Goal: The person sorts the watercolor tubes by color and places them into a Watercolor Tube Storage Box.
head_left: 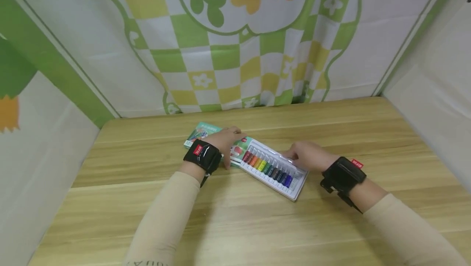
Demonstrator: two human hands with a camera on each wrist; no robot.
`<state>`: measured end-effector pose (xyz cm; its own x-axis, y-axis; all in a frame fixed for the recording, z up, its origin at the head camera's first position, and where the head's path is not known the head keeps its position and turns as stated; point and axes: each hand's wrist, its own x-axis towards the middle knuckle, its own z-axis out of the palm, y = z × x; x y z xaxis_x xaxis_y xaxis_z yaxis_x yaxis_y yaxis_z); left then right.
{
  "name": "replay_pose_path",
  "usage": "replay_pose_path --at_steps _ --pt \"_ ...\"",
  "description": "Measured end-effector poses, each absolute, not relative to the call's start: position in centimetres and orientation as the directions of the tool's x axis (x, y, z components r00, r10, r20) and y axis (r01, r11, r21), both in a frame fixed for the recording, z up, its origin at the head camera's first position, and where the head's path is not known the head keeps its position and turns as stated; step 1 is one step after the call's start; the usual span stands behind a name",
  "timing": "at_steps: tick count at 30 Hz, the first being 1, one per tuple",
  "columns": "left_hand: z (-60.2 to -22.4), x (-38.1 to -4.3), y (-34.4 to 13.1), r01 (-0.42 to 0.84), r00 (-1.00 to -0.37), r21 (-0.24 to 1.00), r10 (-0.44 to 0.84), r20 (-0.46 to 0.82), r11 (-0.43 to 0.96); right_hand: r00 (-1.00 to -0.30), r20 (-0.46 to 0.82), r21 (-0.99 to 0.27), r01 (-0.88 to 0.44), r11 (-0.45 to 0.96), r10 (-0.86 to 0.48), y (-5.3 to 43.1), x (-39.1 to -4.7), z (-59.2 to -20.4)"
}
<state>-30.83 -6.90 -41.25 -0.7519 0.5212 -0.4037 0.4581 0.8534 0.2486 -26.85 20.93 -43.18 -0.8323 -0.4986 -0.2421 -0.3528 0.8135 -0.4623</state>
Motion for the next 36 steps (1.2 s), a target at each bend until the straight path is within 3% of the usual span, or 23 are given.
replay_pose_path --at_steps 15,28,36 --pt "-40.9 -29.8 -5.7 0.487 -0.728 0.265 0.555 -0.403 0.832 -0.832 -0.194 -0.451 -0.396 0.8 -0.521 20.3 -27.1 -43.6" --pt "-41.7 -28.1 -4.7 0.476 -0.761 0.257 0.541 -0.359 0.841 -0.851 -0.109 -0.421 -0.429 0.799 -0.514 16.9 -28.9 -43.3" --pt "-41.9 -26.5 -5.2 0.508 -0.749 0.256 0.568 -0.341 0.823 -0.87 -0.121 -0.593 -0.323 0.738 -0.478 20.9 -26.9 -44.4"
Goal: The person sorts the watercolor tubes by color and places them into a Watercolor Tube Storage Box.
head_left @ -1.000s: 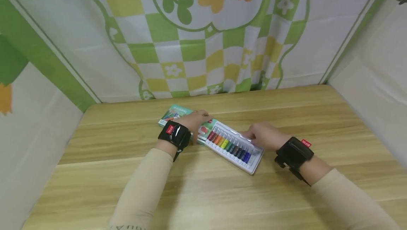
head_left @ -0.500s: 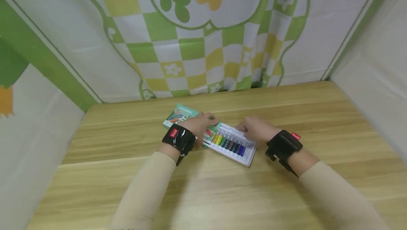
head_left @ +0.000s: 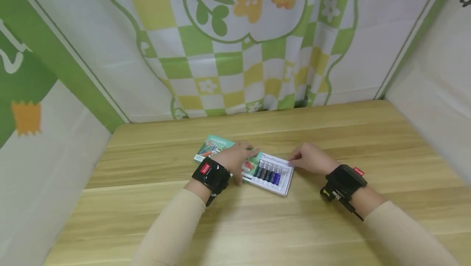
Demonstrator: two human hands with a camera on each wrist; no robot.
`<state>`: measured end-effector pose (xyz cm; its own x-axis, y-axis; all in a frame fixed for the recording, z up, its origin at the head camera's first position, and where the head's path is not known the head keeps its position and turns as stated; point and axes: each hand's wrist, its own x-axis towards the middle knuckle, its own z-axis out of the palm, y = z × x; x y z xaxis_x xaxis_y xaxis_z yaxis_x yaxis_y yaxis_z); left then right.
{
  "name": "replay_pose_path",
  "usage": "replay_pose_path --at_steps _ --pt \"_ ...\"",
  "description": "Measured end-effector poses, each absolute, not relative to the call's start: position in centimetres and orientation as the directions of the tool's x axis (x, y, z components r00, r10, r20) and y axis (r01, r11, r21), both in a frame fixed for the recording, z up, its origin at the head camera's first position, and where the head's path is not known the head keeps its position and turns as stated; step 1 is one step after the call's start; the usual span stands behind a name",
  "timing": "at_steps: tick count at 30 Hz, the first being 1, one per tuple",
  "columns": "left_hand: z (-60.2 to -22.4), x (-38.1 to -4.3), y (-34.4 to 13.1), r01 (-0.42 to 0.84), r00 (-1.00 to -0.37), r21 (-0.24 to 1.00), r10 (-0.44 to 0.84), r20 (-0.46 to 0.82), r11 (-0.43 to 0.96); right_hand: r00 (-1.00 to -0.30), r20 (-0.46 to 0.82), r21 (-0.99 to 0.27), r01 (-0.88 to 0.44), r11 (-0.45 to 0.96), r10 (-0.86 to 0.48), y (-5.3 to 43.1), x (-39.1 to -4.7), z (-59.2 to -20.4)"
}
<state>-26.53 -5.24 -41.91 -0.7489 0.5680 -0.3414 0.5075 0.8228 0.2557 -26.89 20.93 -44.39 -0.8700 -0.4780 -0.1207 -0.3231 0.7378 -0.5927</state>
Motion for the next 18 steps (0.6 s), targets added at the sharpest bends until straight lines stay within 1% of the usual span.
replay_pose_path --at_steps 3,7,10,14,16,18 --pt "-42.1 -26.4 -5.5 0.516 -0.752 0.245 0.571 -0.33 0.821 -0.869 -0.128 -0.6 -0.315 0.735 -0.477 20.8 -26.9 -44.0" --pt "-42.1 -26.3 -5.4 0.527 -0.75 0.256 0.585 -0.309 0.811 -0.874 -0.155 -0.534 -0.317 0.784 -0.46 19.4 -27.4 -43.2" --pt "-41.9 -25.9 -5.0 0.538 -0.739 0.273 0.602 -0.303 0.798 -0.876 -0.145 -0.479 -0.345 0.807 -0.46 17.8 -27.9 -43.2" --pt "-41.8 -25.7 -4.3 0.548 -0.734 0.253 0.603 -0.312 0.797 -0.881 -0.095 -0.442 -0.38 0.813 -0.463 15.9 -28.0 -43.3" --pt "-41.9 -25.6 -4.1 0.545 -0.737 0.247 0.599 -0.315 0.801 -0.877 -0.088 -0.451 -0.388 0.804 -0.472 15.7 -28.1 -43.4" --pt "-42.0 -25.6 -4.0 0.539 -0.739 0.256 0.596 -0.313 0.803 -0.862 -0.094 -0.506 -0.389 0.769 -0.498 16.2 -28.4 -43.7"
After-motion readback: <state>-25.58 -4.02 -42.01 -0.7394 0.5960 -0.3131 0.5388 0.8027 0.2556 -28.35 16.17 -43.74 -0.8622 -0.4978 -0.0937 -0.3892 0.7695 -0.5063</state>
